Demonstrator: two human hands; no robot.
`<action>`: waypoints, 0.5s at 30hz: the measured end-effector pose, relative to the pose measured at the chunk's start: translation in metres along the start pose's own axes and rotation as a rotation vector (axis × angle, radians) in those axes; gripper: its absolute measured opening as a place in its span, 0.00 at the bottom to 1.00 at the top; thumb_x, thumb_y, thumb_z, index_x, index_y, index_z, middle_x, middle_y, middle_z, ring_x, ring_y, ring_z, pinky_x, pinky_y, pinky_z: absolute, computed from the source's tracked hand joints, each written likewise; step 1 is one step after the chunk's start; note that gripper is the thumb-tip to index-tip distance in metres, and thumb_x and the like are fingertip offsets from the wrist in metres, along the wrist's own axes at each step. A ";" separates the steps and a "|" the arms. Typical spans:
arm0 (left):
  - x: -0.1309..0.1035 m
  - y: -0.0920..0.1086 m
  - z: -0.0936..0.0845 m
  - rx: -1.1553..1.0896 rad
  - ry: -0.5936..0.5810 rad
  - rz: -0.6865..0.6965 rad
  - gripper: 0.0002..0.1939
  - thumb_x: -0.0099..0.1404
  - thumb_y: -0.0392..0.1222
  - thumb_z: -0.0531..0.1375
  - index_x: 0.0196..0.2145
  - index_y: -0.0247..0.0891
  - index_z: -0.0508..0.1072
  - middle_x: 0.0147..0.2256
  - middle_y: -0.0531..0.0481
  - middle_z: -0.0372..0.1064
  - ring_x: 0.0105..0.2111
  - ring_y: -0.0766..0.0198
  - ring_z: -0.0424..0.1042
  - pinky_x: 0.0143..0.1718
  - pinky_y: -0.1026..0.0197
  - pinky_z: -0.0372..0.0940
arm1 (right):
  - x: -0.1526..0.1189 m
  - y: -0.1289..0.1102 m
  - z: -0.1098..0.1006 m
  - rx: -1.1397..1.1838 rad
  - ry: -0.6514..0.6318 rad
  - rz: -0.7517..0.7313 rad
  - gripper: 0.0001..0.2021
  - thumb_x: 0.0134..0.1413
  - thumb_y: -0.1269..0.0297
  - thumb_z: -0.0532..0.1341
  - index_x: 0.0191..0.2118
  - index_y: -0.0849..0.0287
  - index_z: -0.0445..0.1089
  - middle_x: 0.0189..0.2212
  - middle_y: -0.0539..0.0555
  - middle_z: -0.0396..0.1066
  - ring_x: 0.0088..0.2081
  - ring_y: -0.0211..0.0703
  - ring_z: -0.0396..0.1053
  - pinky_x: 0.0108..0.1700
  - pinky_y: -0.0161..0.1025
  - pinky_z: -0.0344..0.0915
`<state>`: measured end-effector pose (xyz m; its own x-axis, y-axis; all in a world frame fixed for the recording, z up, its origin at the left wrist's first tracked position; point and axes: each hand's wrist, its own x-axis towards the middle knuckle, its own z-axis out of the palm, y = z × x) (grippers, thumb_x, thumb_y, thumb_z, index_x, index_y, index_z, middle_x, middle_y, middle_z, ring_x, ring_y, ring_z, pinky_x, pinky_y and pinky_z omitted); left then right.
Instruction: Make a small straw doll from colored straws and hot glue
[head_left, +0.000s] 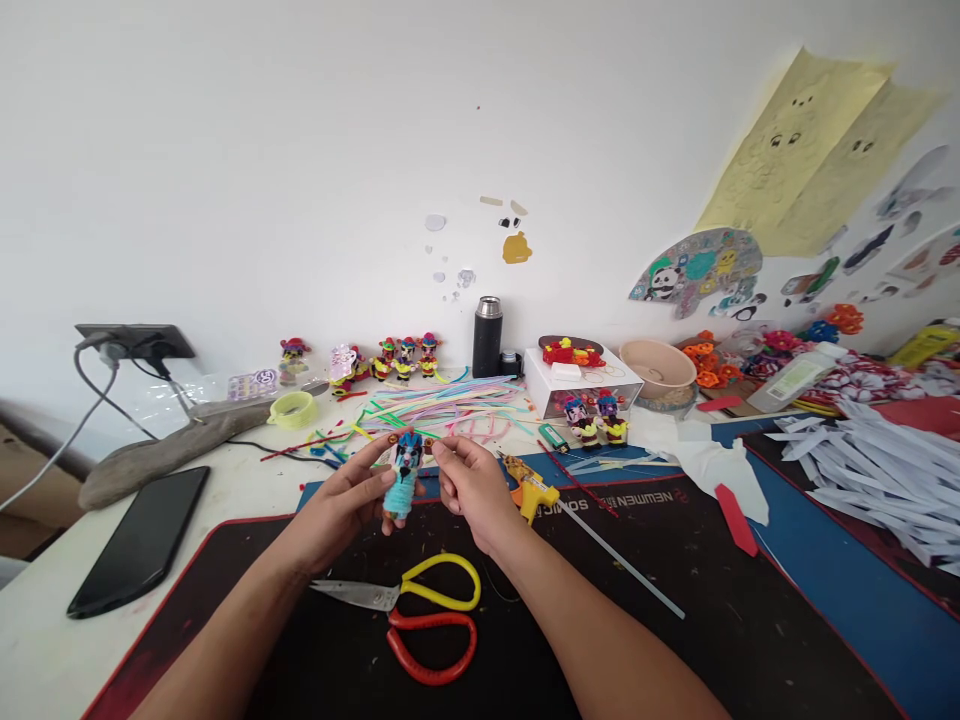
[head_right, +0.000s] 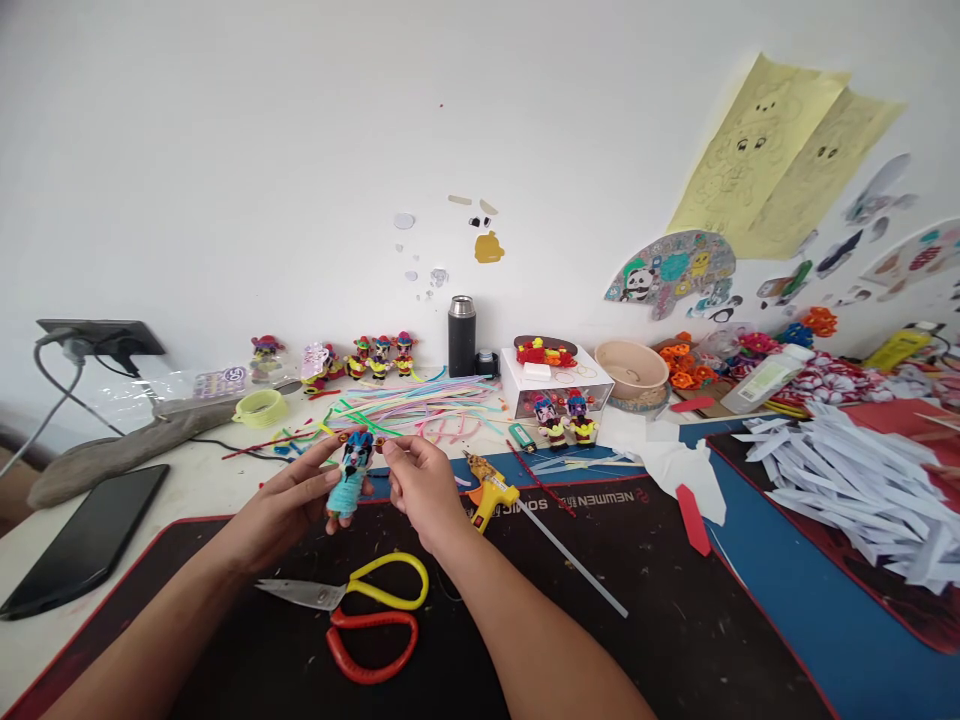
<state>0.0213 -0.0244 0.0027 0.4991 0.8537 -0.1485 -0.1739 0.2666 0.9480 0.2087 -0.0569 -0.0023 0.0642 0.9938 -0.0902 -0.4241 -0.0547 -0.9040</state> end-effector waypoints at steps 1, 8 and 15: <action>0.000 0.000 0.000 0.000 0.005 0.003 0.49 0.61 0.49 0.73 0.73 0.40 0.57 0.31 0.49 0.78 0.26 0.57 0.78 0.25 0.60 0.69 | 0.000 0.000 0.000 -0.002 -0.001 0.000 0.21 0.49 0.45 0.71 0.36 0.58 0.71 0.15 0.39 0.58 0.14 0.29 0.48 0.17 0.33 0.41; 0.001 -0.001 -0.002 0.016 -0.030 0.005 0.46 0.63 0.50 0.72 0.73 0.41 0.59 0.32 0.49 0.77 0.27 0.58 0.77 0.25 0.60 0.69 | -0.001 0.000 0.001 -0.016 0.000 -0.014 0.22 0.50 0.44 0.71 0.36 0.58 0.70 0.15 0.39 0.58 0.14 0.29 0.48 0.17 0.33 0.41; -0.001 0.000 -0.001 0.032 -0.029 -0.002 0.45 0.63 0.50 0.72 0.72 0.41 0.60 0.30 0.51 0.76 0.26 0.57 0.78 0.25 0.60 0.69 | 0.000 0.001 0.000 -0.026 -0.003 -0.026 0.22 0.48 0.45 0.72 0.36 0.58 0.71 0.15 0.39 0.56 0.14 0.29 0.48 0.17 0.32 0.40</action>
<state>0.0205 -0.0249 0.0024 0.5238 0.8399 -0.1423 -0.1461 0.2532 0.9563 0.2079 -0.0564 -0.0035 0.0727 0.9952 -0.0654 -0.3988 -0.0311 -0.9165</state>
